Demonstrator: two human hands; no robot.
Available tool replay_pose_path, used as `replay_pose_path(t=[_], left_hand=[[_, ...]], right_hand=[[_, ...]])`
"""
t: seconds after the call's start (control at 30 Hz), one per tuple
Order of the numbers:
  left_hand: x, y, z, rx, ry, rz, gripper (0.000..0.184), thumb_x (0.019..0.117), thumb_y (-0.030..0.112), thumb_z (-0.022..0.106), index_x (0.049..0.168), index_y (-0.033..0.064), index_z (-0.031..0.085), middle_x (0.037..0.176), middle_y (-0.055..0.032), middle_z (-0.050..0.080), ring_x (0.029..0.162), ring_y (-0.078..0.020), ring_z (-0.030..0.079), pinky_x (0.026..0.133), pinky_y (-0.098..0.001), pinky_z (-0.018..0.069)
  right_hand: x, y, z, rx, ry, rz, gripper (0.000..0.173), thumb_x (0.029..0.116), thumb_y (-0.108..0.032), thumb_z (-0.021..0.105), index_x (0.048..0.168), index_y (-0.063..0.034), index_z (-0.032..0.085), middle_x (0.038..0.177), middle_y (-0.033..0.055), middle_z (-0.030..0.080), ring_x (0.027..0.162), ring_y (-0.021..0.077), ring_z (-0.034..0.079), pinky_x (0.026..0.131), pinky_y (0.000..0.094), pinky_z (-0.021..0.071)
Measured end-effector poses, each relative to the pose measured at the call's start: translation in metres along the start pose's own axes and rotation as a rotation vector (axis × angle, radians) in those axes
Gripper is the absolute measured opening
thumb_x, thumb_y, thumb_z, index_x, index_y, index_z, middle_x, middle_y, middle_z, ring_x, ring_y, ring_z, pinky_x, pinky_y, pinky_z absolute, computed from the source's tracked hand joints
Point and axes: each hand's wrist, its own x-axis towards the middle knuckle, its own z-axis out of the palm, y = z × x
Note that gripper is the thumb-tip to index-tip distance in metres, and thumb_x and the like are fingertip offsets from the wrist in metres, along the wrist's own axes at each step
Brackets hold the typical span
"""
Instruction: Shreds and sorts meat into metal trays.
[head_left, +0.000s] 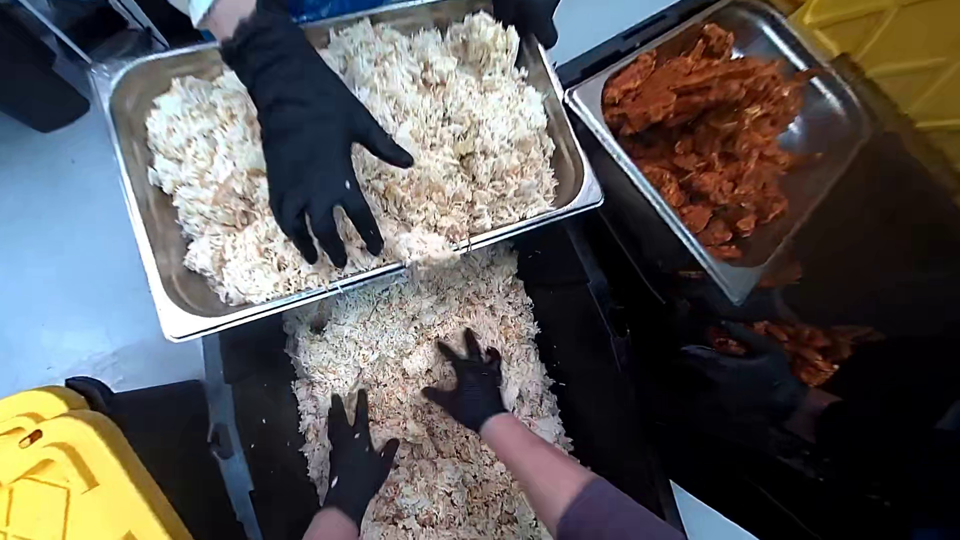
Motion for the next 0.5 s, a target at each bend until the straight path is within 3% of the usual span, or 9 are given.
replay_pose_path(t=[0.03, 0.07, 0.13, 0.23, 0.33, 0.4, 0.43, 0.5], left_hand=[[0.014, 0.004, 0.01, 0.162, -0.061, -0.032, 0.106, 0.0783, 0.05, 0.083, 0.164, 0.0243, 0.026, 0.167, -0.0324, -0.006, 0.153, -0.0544, 0.007, 0.121, -0.0666, 0.0182], [0.02, 0.01, 0.022, 0.295, -0.118, -0.042, 0.109, 0.0759, 0.053, 0.083, 0.164, 0.0293, 0.024, 0.167, -0.0323, -0.006, 0.152, -0.0566, 0.009, 0.117, -0.0737, 0.0158], [0.02, 0.017, 0.042, 0.445, -0.198, 0.015, 0.099, 0.0812, 0.048, 0.076, 0.164, 0.0222, 0.028, 0.17, -0.0249, 0.009, 0.151, -0.0555, 0.017, 0.113, -0.0814, 0.0114], [-0.003, 0.016, 0.06, 0.507, -0.363, 0.102, 0.078, 0.0885, 0.037, 0.072, 0.156, 0.01, 0.044, 0.164, -0.0255, 0.029, 0.147, -0.0514, 0.031, 0.117, -0.0776, 0.0108], [-0.011, 0.015, 0.067, 0.532, -0.449, 0.168, 0.072, 0.0839, 0.02, 0.075, 0.151, 0.0105, 0.049, 0.151, -0.0284, 0.046, 0.139, -0.0476, 0.045, 0.12, -0.0706, 0.0148], [-0.014, 0.011, 0.064, 0.532, -0.487, 0.182, 0.066, 0.0867, 0.017, 0.071, 0.149, 0.0092, 0.051, 0.143, -0.0243, 0.056, 0.137, -0.042, 0.049, 0.123, -0.0664, 0.0124], [-0.018, 0.01, 0.062, 0.525, -0.493, 0.178, 0.062, 0.0883, 0.017, 0.069, 0.148, 0.0095, 0.052, 0.139, -0.0209, 0.06, 0.136, -0.038, 0.052, 0.124, -0.0638, 0.0122], [-0.03, 0.01, 0.057, 0.487, -0.466, 0.157, 0.056, 0.0911, 0.02, 0.066, 0.145, 0.0093, 0.055, 0.133, -0.0177, 0.066, 0.132, -0.0337, 0.057, 0.125, -0.06, 0.0121]], right_hand=[[0.002, -0.008, 0.022, -0.135, -0.077, -0.012, 0.101, 0.0776, -0.062, 0.079, 0.162, -0.0365, 0.031, 0.173, 0.0184, 0.006, 0.154, 0.0564, 0.004, 0.116, 0.0786, 0.0101], [-0.003, -0.013, 0.045, -0.226, -0.14, -0.043, 0.104, 0.0768, -0.06, 0.078, 0.164, -0.0395, 0.025, 0.172, 0.0188, 0.011, 0.152, 0.0598, 0.004, 0.113, 0.0832, 0.0089], [-0.021, -0.017, 0.073, -0.292, -0.255, -0.111, 0.094, 0.0791, -0.042, 0.078, 0.161, -0.0407, 0.032, 0.169, 0.017, 0.025, 0.151, 0.0598, 0.013, 0.11, 0.0841, 0.0166], [-0.055, 0.004, 0.085, -0.277, -0.409, -0.138, 0.073, 0.0858, -0.033, 0.074, 0.154, -0.0294, 0.048, 0.167, 0.015, 0.03, 0.148, 0.0564, 0.026, 0.107, 0.0792, 0.0299], [-0.078, 0.026, 0.074, -0.224, -0.513, -0.072, 0.063, 0.087, -0.015, 0.073, 0.147, -0.024, 0.056, 0.162, 0.0183, 0.037, 0.139, 0.0506, 0.043, 0.101, 0.0708, 0.0451], [-0.093, 0.036, 0.071, -0.156, -0.544, -0.008, 0.06, 0.0854, -0.006, 0.069, 0.142, -0.0233, 0.06, 0.156, 0.0184, 0.043, 0.125, 0.0432, 0.059, 0.093, 0.0622, 0.0545], [-0.1, 0.04, 0.071, -0.106, -0.543, 0.026, 0.058, 0.0847, -0.003, 0.068, 0.14, -0.0218, 0.061, 0.153, 0.02, 0.045, 0.119, 0.0425, 0.062, 0.091, 0.0605, 0.0556], [-0.109, 0.043, 0.066, 0.005, -0.486, 0.086, 0.055, 0.086, -0.003, 0.067, 0.138, -0.0177, 0.062, 0.145, 0.0205, 0.053, 0.122, 0.0394, 0.061, 0.099, 0.057, 0.0526]])
